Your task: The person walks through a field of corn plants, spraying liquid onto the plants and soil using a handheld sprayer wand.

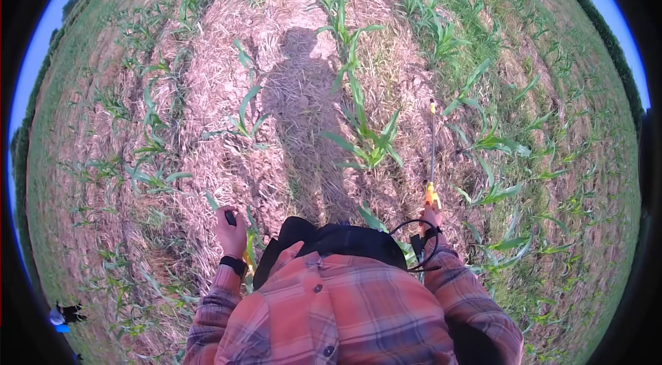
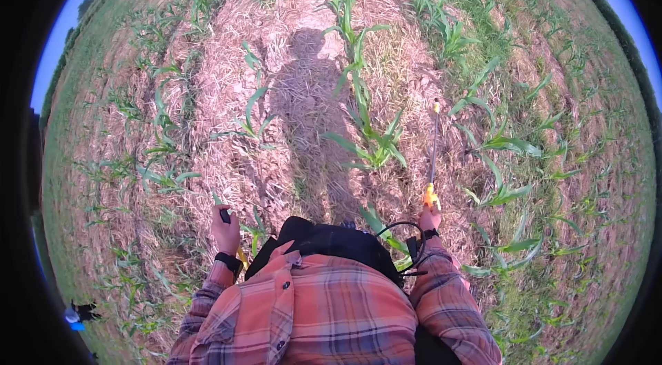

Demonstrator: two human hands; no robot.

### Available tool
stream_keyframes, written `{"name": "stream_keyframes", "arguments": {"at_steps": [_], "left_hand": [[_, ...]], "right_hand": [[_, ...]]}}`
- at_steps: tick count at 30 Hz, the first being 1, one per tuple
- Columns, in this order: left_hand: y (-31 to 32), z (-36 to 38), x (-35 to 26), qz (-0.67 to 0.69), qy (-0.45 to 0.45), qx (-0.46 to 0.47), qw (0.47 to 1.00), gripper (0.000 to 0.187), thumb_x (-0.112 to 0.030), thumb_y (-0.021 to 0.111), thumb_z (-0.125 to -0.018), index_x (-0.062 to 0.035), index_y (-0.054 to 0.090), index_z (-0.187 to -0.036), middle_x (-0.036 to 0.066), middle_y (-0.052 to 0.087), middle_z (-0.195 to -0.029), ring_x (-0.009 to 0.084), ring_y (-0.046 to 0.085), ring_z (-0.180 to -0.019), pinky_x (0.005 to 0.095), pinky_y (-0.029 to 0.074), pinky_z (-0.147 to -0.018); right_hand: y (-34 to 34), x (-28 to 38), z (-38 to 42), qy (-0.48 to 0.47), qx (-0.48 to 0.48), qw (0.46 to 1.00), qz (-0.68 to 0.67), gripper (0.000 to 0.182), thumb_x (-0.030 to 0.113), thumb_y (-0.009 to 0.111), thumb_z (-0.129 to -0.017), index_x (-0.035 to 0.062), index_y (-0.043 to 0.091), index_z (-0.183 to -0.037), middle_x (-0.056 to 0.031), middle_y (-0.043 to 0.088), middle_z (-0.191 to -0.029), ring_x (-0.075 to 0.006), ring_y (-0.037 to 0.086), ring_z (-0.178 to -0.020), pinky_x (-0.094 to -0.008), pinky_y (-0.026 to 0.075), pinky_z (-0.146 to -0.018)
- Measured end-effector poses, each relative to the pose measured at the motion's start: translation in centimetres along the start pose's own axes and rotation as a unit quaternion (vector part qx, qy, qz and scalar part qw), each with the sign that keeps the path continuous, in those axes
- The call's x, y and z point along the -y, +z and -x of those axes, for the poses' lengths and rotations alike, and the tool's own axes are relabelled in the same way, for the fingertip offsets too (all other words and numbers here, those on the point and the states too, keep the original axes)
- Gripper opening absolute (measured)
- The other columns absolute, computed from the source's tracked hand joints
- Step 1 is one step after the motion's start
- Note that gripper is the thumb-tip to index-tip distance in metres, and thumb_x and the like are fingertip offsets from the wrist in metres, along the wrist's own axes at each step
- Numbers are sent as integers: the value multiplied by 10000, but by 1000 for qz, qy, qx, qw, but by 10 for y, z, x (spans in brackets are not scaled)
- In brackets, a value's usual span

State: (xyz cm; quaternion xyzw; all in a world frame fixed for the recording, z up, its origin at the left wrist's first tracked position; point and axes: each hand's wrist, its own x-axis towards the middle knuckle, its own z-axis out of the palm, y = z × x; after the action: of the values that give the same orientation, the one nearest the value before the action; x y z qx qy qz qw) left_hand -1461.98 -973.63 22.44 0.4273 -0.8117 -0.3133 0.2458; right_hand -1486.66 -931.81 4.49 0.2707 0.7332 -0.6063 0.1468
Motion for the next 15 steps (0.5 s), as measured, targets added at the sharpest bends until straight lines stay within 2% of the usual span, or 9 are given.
{"name": "stream_keyframes", "arguments": {"at_steps": [4,7,10,11,15], "left_hand": [[8,-22,10,-16,-28,13,999,166,-45,533,-722,-62,488,-881,81,483,-588,196,475,-495,311,394,-501],[18,-50,15,9,-3,2,1000,168,-53,543,-724,-66,485,-881,90,485,-600,182,471,-507,306,393,-506],[25,-89,20,35,-30,33,998,169,-48,541,-723,-62,482,-880,88,475,-597,172,453,-507,300,381,-501],[29,-99,22,42,10,7,999,169,-45,539,-723,-60,478,-879,76,452,-581,161,430,-500,292,364,-488],[27,-135,32,51,-23,10,998,171,-46,536,-723,-61,474,-882,74,437,-571,159,423,-493,301,359,-481]], "right_hand": [[5,8,-25,31,-44,998,-46,248,310,517,-824,79,466,-752,-21,447,-483,-121,403,-326,-266,305,-283],[23,15,-29,38,-99,994,-33,258,316,503,-827,72,482,-746,-25,455,-482,-126,404,-324,-270,310,-287],[55,32,-21,33,-83,996,16,273,321,500,-826,64,491,-734,-33,462,-481,-130,414,-327,-273,317,-291],[68,37,-18,31,-70,996,37,278,323,499,-825,61,493,-731,-36,464,-481,-131,417,-329,-274,319,-293],[126,59,-9,7,13,991,129,299,329,496,-824,51,505,-716,-48,472,-480,-136,430,-333,-279,328,-298]]}}
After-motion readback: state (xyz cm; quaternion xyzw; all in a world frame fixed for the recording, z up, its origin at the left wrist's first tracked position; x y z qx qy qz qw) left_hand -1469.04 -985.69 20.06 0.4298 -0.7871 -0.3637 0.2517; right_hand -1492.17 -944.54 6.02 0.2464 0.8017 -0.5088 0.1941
